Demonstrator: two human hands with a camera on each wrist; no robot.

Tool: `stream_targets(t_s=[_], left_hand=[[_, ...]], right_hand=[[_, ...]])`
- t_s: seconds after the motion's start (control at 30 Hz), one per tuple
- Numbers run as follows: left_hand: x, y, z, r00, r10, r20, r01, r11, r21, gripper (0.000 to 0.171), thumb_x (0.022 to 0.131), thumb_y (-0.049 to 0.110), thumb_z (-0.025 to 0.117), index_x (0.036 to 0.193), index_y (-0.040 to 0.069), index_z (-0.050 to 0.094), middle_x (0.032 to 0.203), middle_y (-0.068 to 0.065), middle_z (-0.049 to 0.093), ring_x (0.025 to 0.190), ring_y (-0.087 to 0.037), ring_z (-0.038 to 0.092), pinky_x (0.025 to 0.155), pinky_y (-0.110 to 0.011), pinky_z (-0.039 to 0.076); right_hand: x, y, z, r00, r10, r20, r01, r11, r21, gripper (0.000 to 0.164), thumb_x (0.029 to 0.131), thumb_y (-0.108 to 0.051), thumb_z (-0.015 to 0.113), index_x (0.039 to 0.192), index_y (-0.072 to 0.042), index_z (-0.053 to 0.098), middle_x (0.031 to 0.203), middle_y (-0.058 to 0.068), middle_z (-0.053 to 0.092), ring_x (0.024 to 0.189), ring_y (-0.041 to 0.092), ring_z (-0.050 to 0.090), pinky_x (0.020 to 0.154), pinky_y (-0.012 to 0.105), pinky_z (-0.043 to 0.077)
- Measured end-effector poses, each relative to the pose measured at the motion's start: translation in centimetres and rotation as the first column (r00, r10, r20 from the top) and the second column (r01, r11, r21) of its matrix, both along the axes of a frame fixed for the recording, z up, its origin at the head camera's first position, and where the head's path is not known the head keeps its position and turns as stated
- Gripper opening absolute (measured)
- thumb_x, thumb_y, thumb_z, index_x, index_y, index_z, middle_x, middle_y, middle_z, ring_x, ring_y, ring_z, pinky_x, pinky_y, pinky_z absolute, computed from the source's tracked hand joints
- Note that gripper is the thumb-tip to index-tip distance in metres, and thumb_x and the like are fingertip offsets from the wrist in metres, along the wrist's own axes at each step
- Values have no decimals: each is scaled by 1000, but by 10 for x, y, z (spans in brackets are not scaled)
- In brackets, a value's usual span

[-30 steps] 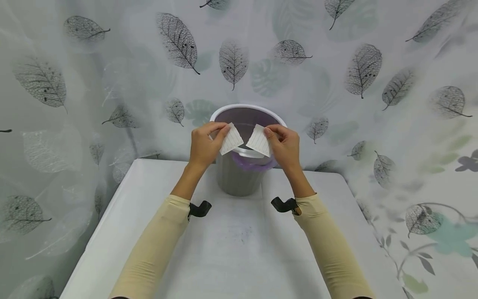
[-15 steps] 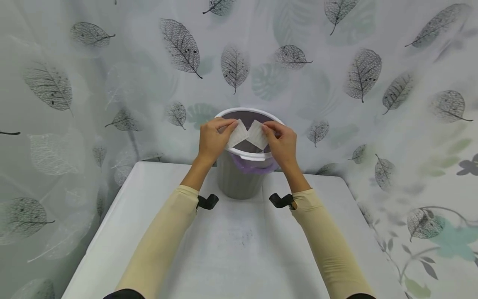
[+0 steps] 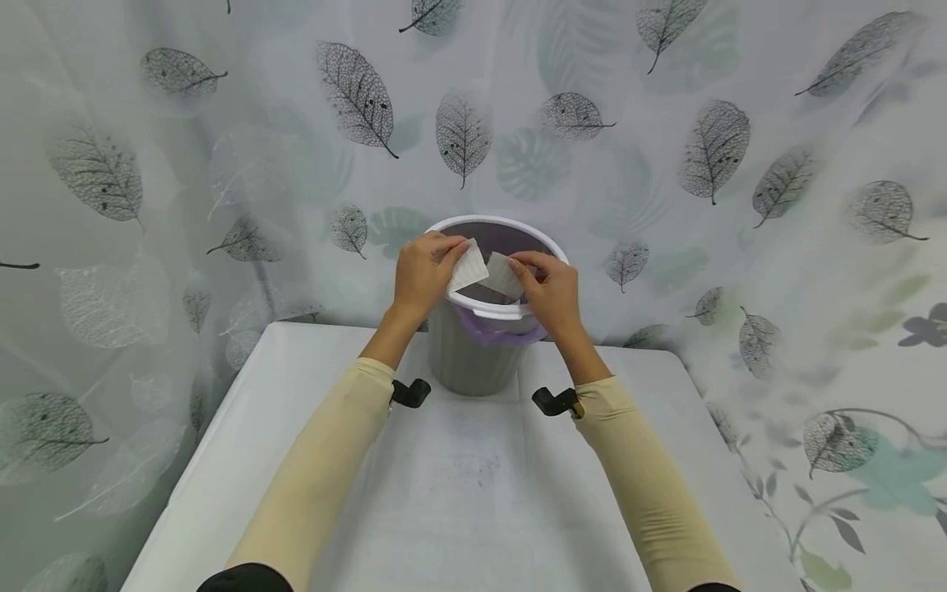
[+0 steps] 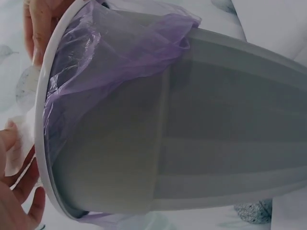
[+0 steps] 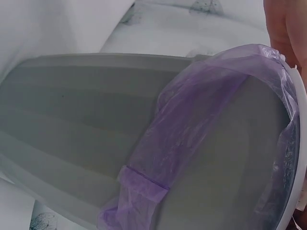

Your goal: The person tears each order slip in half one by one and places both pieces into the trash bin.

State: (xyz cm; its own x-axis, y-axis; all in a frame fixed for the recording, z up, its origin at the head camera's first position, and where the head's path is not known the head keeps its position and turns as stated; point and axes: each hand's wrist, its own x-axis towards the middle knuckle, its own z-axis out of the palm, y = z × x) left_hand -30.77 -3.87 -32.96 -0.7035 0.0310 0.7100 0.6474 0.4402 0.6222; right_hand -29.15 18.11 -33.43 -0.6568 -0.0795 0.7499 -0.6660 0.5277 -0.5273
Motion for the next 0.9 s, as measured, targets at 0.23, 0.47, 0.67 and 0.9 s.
stream_targets(t_s=[0.23, 0.47, 0.67, 0.9], left_hand=[[-6, 1, -5, 1000, -8, 25, 8, 1000, 2, 18, 96, 19, 78, 107, 5, 83, 96, -8, 76, 90, -25, 72, 78, -40, 55], [-8, 0, -9, 1000, -9, 21, 9, 1000, -14, 19, 97, 20, 77, 109, 6, 82, 97, -9, 76, 89, -26, 71, 79, -40, 55], [-10, -2, -10, 999, 8, 32, -6, 999, -38, 20, 97, 21, 77, 109, 6, 82, 98, -9, 76, 89, -26, 71, 78, -41, 55], [-8, -4, -8, 1000, -23, -9, 22, 998, -56, 20, 97, 16, 76, 112, 3, 81, 100, -9, 76, 86, -25, 69, 78, -41, 54]], right_hand=[[0, -3, -3, 1000, 8, 21, -9, 1000, 15, 13, 95, -12, 78, 101, -1, 81, 98, 10, 78, 61, 16, 55, 58, 19, 43], [0, -4, -4, 999, 30, 45, -31, 999, 25, 14, 97, -10, 76, 103, 1, 80, 102, 12, 77, 87, 26, 72, 67, 24, 53], [-1, -5, -5, 997, 40, 60, -42, 999, 33, 14, 98, -11, 76, 104, 0, 80, 102, 12, 77, 81, 25, 70, 64, 24, 51], [-2, -4, -4, 998, 45, 36, -47, 998, 36, 14, 98, -11, 75, 105, 0, 80, 96, 11, 77, 75, 24, 67, 66, 24, 52]])
